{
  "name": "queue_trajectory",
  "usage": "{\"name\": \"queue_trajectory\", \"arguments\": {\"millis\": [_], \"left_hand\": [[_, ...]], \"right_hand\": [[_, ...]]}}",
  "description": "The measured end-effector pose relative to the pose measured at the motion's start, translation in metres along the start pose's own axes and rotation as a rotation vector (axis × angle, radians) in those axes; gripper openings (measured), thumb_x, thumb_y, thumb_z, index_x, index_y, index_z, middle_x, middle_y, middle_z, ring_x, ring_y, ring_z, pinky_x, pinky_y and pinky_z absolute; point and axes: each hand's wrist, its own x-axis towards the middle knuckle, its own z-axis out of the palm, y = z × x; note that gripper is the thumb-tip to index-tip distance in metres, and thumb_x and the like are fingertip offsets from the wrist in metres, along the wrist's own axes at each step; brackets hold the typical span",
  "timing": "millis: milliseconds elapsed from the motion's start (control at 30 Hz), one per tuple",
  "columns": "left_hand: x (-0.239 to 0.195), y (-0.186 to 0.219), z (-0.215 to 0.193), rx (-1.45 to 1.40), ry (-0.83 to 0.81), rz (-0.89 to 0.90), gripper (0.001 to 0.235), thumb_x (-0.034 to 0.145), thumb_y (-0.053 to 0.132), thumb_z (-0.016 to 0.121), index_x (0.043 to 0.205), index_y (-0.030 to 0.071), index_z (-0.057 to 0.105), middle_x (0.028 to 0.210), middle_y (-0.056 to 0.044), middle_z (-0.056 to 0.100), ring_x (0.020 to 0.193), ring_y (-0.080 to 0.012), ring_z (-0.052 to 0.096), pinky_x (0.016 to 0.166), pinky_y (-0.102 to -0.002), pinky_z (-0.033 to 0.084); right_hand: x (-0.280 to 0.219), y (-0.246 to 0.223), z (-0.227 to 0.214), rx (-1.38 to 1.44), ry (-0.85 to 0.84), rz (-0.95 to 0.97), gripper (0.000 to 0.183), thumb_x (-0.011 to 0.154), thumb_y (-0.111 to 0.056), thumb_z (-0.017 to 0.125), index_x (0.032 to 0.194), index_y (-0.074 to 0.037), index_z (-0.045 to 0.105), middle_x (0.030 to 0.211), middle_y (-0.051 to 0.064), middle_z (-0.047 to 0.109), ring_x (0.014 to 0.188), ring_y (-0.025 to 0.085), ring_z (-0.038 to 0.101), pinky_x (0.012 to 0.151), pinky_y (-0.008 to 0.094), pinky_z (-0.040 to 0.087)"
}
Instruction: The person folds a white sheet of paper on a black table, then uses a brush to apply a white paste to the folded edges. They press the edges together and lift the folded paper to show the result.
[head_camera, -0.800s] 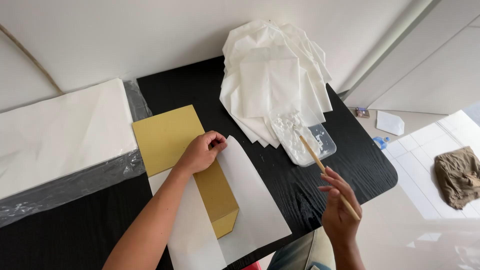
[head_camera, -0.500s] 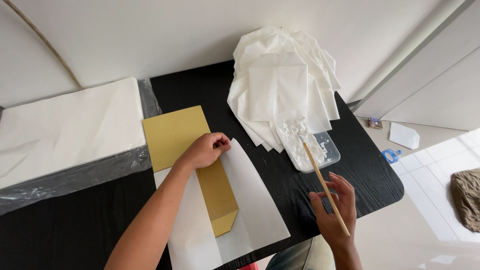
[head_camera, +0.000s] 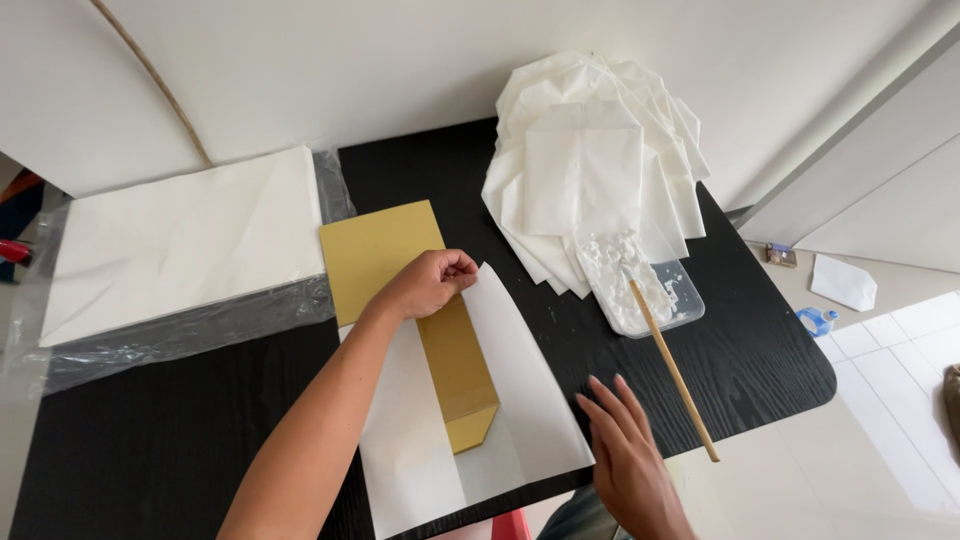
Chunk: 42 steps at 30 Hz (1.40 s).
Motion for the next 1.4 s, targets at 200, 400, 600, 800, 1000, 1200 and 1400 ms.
{"name": "queue_trajectory", "arguments": {"millis": [200, 400, 600, 800, 1000, 1200, 1400], "left_hand": [[-0.007, 0.0, -0.005, 0.02, 0.018, 0.008, 0.012, 0.1, 0.025, 0.066, 0.103, 0.015, 0.071, 0.095, 0.004, 0.067, 0.086, -0.0093, 0.061, 0.082, -0.025, 0.049], [-0.021, -0.002, -0.01, 0.019, 0.036, 0.01, 0.014, 0.102, 0.024, 0.061, 0.108, 0.017, 0.071, 0.105, 0.003, 0.069, 0.091, -0.0116, 0.063, 0.084, -0.027, 0.05], [-0.088, -0.05, -0.014, 0.389, 0.184, 0.302, 0.046, 0.107, 0.023, 0.043, 0.144, -0.003, 0.049, 0.15, -0.021, 0.05, 0.141, -0.0357, 0.046, 0.118, -0.049, 0.036], [-0.174, -0.09, 0.0, 0.725, -0.095, 0.044, 0.088, 0.107, 0.055, 0.045, 0.162, 0.003, 0.002, 0.172, -0.017, -0.012, 0.158, -0.0285, -0.011, 0.127, -0.043, -0.001], [-0.166, -0.109, 0.013, 0.831, 0.077, 0.271, 0.093, 0.106, 0.067, 0.032, 0.161, -0.004, 0.006, 0.169, -0.027, -0.003, 0.156, -0.0361, -0.004, 0.124, -0.046, 0.0], [-0.145, -0.139, 0.033, 1.435, 0.769, 0.572, 0.116, 0.094, 0.093, 0.022, 0.162, 0.0, 0.008, 0.172, -0.019, 0.004, 0.163, -0.0294, 0.002, 0.133, -0.038, 0.003], [-0.158, -0.096, 0.022, 0.861, 0.035, 0.244, 0.127, 0.089, 0.086, 0.049, 0.16, -0.005, -0.003, 0.17, -0.023, -0.009, 0.157, -0.0331, -0.01, 0.124, -0.046, -0.005]], "right_hand": [[0.061, -0.034, -0.01, -0.013, -0.211, -0.111, 0.1, 0.078, 0.012, 0.065, 0.162, -0.02, 0.023, 0.175, 0.005, 0.017, 0.164, 0.033, 0.001, 0.091, 0.046, 0.054], [0.088, -0.012, 0.03, -0.141, -0.283, -0.177, 0.087, 0.098, -0.03, 0.063, 0.166, -0.022, 0.009, 0.176, 0.007, 0.007, 0.16, 0.039, -0.012, 0.112, 0.051, 0.037], [0.095, 0.026, 0.048, 0.155, -0.11, -0.486, 0.092, 0.1, -0.032, 0.065, 0.166, -0.015, 0.003, 0.174, 0.017, -0.005, 0.161, 0.037, -0.005, 0.129, 0.058, 0.003], [0.11, 0.02, 0.06, 0.134, -0.149, -0.531, 0.077, 0.104, -0.033, 0.054, 0.164, -0.011, 0.011, 0.171, 0.018, 0.009, 0.159, 0.034, 0.006, 0.13, 0.056, 0.003], [0.123, -0.06, 0.054, -0.018, -0.322, -0.111, 0.062, 0.108, -0.035, 0.026, 0.163, -0.009, 0.017, 0.172, 0.009, 0.016, 0.16, 0.027, 0.004, 0.128, 0.043, 0.004], [0.124, -0.077, 0.067, -0.078, -0.275, -0.127, 0.066, 0.107, -0.044, 0.022, 0.164, -0.011, 0.016, 0.172, 0.009, 0.016, 0.16, 0.029, 0.004, 0.127, 0.044, 0.003], [0.126, -0.075, 0.084, -0.227, -0.253, -0.152, 0.07, 0.107, -0.049, 0.021, 0.163, -0.007, 0.013, 0.173, 0.012, 0.008, 0.159, 0.035, -0.002, 0.127, 0.047, 0.002]]}}
